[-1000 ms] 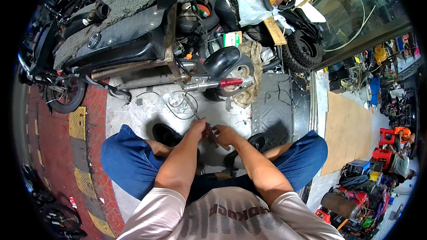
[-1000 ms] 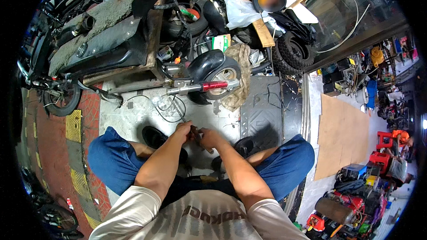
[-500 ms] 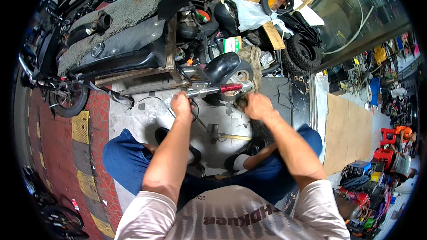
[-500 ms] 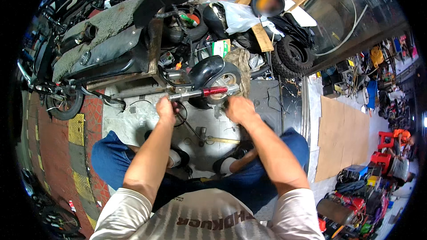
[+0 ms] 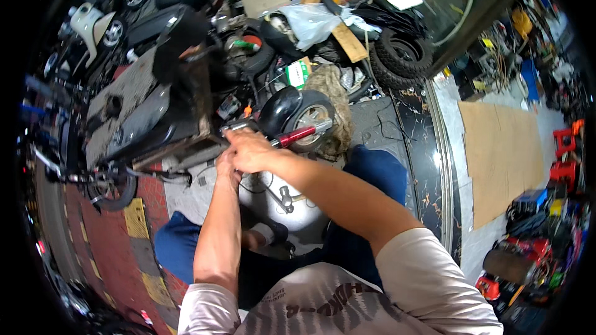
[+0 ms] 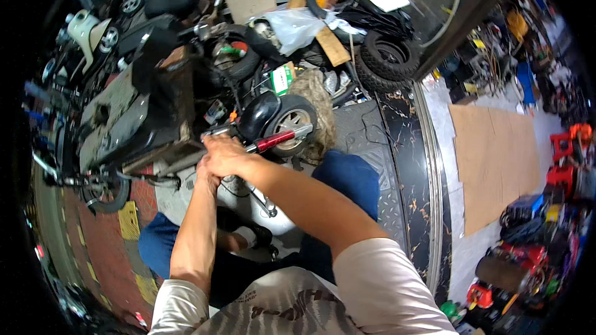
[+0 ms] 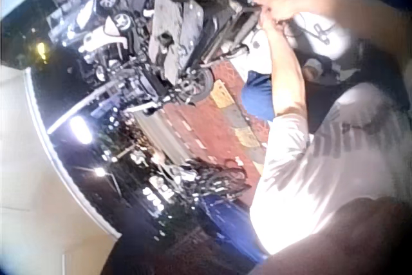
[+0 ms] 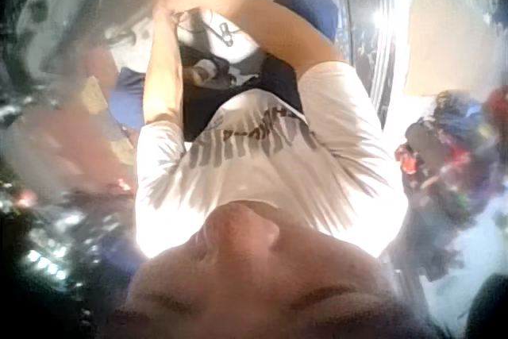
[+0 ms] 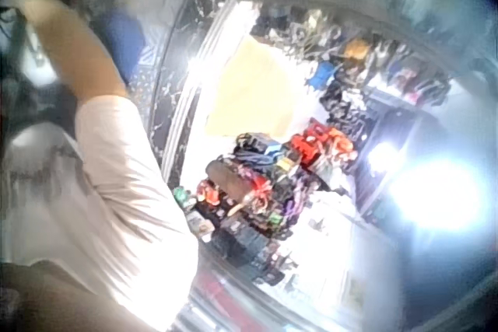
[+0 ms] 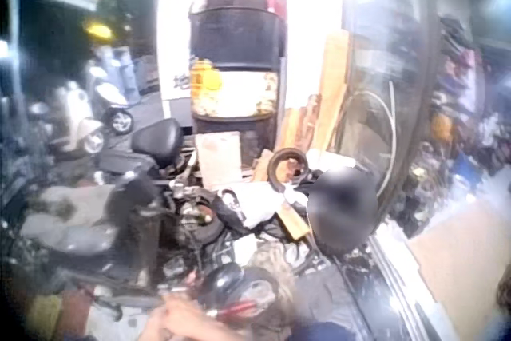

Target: The person disassembles and cleans components of a motorcycle using a hammer and a cloth, then handles several small internal parts.

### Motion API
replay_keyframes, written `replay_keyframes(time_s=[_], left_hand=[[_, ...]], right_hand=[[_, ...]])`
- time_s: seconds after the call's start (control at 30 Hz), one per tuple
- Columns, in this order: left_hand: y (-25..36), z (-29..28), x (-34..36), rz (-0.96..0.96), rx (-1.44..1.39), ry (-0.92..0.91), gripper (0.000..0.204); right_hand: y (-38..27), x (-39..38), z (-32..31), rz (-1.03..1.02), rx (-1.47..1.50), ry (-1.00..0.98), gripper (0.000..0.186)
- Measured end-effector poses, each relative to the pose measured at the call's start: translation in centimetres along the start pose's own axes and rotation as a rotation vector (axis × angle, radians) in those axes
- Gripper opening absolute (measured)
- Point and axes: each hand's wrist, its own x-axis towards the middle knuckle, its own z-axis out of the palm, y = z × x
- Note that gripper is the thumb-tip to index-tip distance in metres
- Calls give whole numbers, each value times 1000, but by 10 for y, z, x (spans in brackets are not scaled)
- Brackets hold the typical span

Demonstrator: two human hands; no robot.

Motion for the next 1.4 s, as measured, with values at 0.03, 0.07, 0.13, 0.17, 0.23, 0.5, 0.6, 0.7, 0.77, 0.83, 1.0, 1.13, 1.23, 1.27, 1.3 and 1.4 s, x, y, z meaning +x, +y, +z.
replay_keyframes(time_s=[0.03,0.07,0.13,0.17,0.23,0.5,0.6,0.7,0.77,0.83,1.0,1.13,1.23,1.27,1.3,1.4], left_hand=[[0,-17,7,18,-85,-49,35],[2,-35,14,7,-69,-78,34],[2,-36,15,-35,-104,-145,33],[3,-26,11,-33,-113,-84,32],[3,-14,4,-13,-137,45,29],[-2,6,-32,192,123,236,16],[10,21,-50,191,204,347,25],[19,-12,-51,235,221,444,28],[22,-20,-57,239,210,480,27],[29,-31,-63,220,166,530,27],[55,-36,-95,185,-170,410,32],[72,-19,-128,189,-393,43,35],[81,-2,-156,205,-422,-223,36],[81,-5,-156,209,-400,-309,35],[81,-3,-159,201,-410,-361,35],[77,7,-164,157,-493,-550,34]], right_hand=[[-6,4,2,29,53,-40,76],[-13,5,-5,36,101,-90,77],[-10,4,-13,42,162,-108,76],[-11,3,-20,64,187,-132,76],[-14,1,-28,78,182,-148,76],[-12,-8,-36,52,286,-113,66],[-1,-7,-39,63,269,-106,74],[-10,-5,-41,52,252,-163,78],[-3,-1,-36,50,285,-165,78],[3,6,-32,49,352,-181,76],[8,21,-19,37,382,-98,68],[11,31,-18,58,437,-103,64],[-1,20,-31,91,385,-8,64],[-1,20,-37,109,370,22,64],[-1,20,-44,128,356,53,64],[-7,2,-64,77,335,237,56]])
